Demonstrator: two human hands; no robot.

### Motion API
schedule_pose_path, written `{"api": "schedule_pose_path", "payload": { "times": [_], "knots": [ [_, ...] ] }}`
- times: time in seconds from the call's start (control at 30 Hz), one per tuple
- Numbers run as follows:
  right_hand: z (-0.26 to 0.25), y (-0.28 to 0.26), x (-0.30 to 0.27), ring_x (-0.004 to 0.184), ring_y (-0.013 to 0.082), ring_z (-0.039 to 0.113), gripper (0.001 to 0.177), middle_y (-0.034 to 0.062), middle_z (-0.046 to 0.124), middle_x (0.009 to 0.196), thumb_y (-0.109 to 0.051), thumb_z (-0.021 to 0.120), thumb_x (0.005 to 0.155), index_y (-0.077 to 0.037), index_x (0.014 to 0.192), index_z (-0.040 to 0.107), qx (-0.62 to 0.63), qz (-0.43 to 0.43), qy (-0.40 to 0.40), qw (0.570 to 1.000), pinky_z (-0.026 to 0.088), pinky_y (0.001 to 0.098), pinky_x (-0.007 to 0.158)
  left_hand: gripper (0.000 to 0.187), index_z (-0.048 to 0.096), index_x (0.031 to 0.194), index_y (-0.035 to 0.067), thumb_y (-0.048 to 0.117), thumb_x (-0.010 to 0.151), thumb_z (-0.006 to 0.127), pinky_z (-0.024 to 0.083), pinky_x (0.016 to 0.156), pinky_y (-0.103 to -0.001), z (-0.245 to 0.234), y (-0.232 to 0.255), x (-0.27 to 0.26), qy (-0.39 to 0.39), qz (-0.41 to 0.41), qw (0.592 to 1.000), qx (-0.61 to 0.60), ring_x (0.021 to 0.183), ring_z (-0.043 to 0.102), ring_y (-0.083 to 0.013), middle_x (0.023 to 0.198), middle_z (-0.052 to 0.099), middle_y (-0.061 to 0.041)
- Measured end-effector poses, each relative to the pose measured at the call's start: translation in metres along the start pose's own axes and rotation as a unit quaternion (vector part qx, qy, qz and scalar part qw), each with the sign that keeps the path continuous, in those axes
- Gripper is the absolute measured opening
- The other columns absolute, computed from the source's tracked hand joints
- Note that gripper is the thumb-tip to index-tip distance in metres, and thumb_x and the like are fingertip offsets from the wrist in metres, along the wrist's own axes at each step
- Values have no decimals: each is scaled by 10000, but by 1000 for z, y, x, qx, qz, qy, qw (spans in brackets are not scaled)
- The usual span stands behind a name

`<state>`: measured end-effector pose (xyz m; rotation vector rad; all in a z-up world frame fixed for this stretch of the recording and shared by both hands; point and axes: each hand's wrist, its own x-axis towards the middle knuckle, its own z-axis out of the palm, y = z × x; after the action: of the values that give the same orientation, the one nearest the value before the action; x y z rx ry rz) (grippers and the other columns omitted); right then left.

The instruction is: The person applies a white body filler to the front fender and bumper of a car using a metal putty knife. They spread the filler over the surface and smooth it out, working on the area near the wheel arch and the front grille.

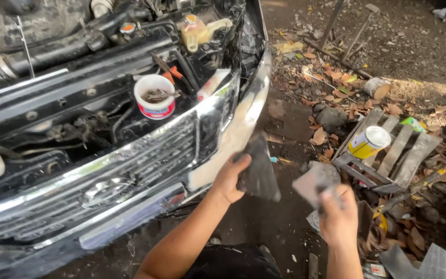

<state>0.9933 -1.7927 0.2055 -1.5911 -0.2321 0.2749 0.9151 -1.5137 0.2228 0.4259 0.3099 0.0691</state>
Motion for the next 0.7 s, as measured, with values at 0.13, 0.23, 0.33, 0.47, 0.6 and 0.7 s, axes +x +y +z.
{"api": "schedule_pose_path", "payload": {
  "times": [0.13, 0.23, 0.33, 0.47, 0.6, 0.7],
  "knots": [
    [21, -91, 32, 1315, 288, 558, 705, 67, 549, 1448, -234, 721, 965, -162, 1583, 390, 349, -89, 13, 933, 491, 499, 1114, 373, 611, 1281, 62, 150, 929, 695, 596, 929, -436, 52, -32, 0, 23, 79, 991, -110, 1040, 731, -246, 1164, 724, -100],
    [30, -110, 39, 1362, 356, 541, 835, 120, 542, 1515, -285, 745, 933, -179, 1645, 321, 414, -104, -51, 903, 428, 538, 1155, 393, 579, 1310, 28, 171, 955, 672, 587, 928, -463, 67, -92, 6, 68, 79, 985, -138, 1029, 719, -276, 1148, 727, -132],
    [25, -103, 29, 1387, 367, 517, 761, 148, 539, 1508, -239, 725, 994, -107, 1661, 381, 447, -50, -150, 881, 393, 539, 1191, 373, 563, 1300, 21, 153, 962, 650, 599, 884, -458, 83, -109, 10, 112, 127, 974, -149, 988, 727, -277, 1123, 722, -134],
    [-4, -54, 25, 1503, 359, 469, 542, 153, 488, 1621, -146, 655, 1030, -117, 1525, 438, 402, -63, -253, 878, 387, 562, 1230, 367, 581, 1307, -7, 115, 972, 668, 586, 834, -376, 48, -118, 29, 131, 274, 951, -53, 945, 710, -221, 1103, 718, -118],
    [-19, -32, 19, 1351, 350, 529, 514, 159, 500, 1560, -27, 528, 1019, -83, 1529, 492, 322, 58, -243, 913, 426, 507, 1164, 389, 643, 1291, -59, 174, 987, 712, 505, 710, -253, 42, -93, 16, 150, 391, 871, 256, 822, 600, -110, 995, 698, -63],
    [-25, -5, 8, 1291, 325, 571, 498, 150, 579, 1512, -16, 544, 1016, -74, 1511, 530, 115, 75, -360, 923, 439, 444, 1123, 428, 647, 1292, -71, 225, 989, 710, 494, 708, -238, 61, -72, 8, 158, 401, 837, 337, 814, 576, -88, 973, 688, -40]
  ]
}}
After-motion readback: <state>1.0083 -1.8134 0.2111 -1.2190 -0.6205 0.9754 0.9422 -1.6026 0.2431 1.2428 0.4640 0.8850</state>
